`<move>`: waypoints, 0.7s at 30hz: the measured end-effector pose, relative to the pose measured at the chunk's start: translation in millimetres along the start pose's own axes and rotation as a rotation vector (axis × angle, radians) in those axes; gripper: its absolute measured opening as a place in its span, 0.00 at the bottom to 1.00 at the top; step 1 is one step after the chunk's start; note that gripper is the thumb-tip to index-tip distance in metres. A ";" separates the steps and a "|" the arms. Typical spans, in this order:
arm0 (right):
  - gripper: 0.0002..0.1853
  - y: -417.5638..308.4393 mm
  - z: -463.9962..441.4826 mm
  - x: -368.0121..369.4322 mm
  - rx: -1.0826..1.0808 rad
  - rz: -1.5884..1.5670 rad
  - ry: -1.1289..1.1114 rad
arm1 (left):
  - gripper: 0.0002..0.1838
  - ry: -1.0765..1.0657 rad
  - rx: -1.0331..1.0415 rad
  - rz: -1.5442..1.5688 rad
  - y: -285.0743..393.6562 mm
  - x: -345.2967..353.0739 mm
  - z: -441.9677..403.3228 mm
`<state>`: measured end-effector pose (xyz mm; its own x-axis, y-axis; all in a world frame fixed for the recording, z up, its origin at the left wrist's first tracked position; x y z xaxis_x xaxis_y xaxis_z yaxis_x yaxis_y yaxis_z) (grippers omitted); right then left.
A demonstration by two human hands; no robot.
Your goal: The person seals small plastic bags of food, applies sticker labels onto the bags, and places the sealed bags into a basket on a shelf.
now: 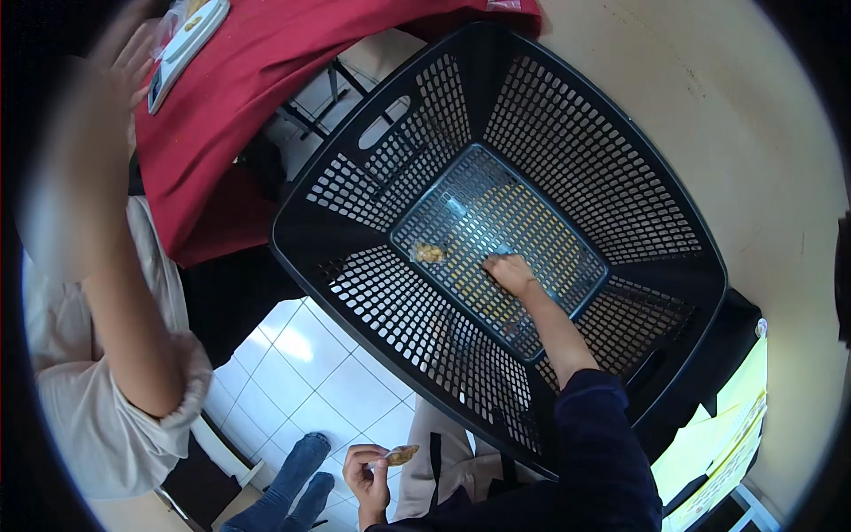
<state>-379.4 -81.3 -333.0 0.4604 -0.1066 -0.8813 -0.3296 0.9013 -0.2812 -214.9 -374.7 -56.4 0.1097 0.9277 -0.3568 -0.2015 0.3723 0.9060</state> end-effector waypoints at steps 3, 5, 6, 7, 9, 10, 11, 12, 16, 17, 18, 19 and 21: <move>0.09 -2.0 3.2 1.3 -0.010 0.019 0.062 | 0.06 0.012 -0.026 0.010 1.0 1.5 -1.9; 0.09 0.0 4.8 4.7 -0.024 0.007 0.083 | 0.05 0.012 -0.029 0.019 0.1 1.4 -2.0; 0.09 -3.3 5.6 -0.3 -0.039 -0.006 0.104 | 0.05 0.014 -0.031 0.017 -0.8 1.0 -2.3; 0.09 -2.3 8.2 -3.0 -0.021 -0.028 0.097 | 0.06 0.013 -0.039 0.009 -2.4 1.3 -2.7; 0.09 -1.2 7.9 -5.4 -0.012 -0.056 0.061 | 0.07 0.009 -0.048 0.003 -2.9 2.2 -2.2; 0.09 1.4 7.6 -4.2 -0.001 -0.081 0.027 | 0.07 -0.002 -0.045 0.014 -2.3 3.7 -1.7; 0.08 0.1 8.4 -8.6 -0.012 -0.070 0.059 | 0.06 -0.013 -0.041 0.026 -1.7 5.4 -1.5; 0.08 1.0 7.1 -8.5 -0.010 -0.068 0.059 | 0.06 -0.014 -0.040 0.029 9.5 8.9 -9.1; 0.08 -1.0 3.4 -7.5 -0.041 -0.074 0.072 | 0.06 -0.012 -0.053 0.064 0.2 7.8 -3.1; 0.08 -0.8 4.9 -6.4 -0.034 -0.056 0.067 | 0.05 -0.011 -0.055 0.063 -2.7 6.5 -0.9; 0.07 0.1 5.5 -5.3 -0.026 -0.036 0.063 | 0.05 -0.011 -0.055 0.063 -2.7 6.2 -1.9; 0.07 0.4 6.1 -2.7 -0.027 -0.035 0.064 | 0.05 -0.009 -0.055 0.064 -3.3 6.4 -2.3; 0.06 -0.6 9.8 -6.2 -0.019 -0.069 0.148 | 0.05 0.002 -0.050 0.036 -4.4 5.1 -3.1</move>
<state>-373.9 -77.1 -323.6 0.3567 -0.2296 -0.9056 -0.3180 0.8816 -0.3488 -216.4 -371.6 -62.9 0.0994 0.9405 -0.3249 -0.2541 0.3396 0.9056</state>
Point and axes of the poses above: each hand's wrist, its own z-axis away from the middle knuckle, its own x-axis out of the palm, y = z × x, the point moved 9 cm from there along -z, towards the middle knuckle, and after that the axes turned 9 degrees about -y, right-handed, at the moved point
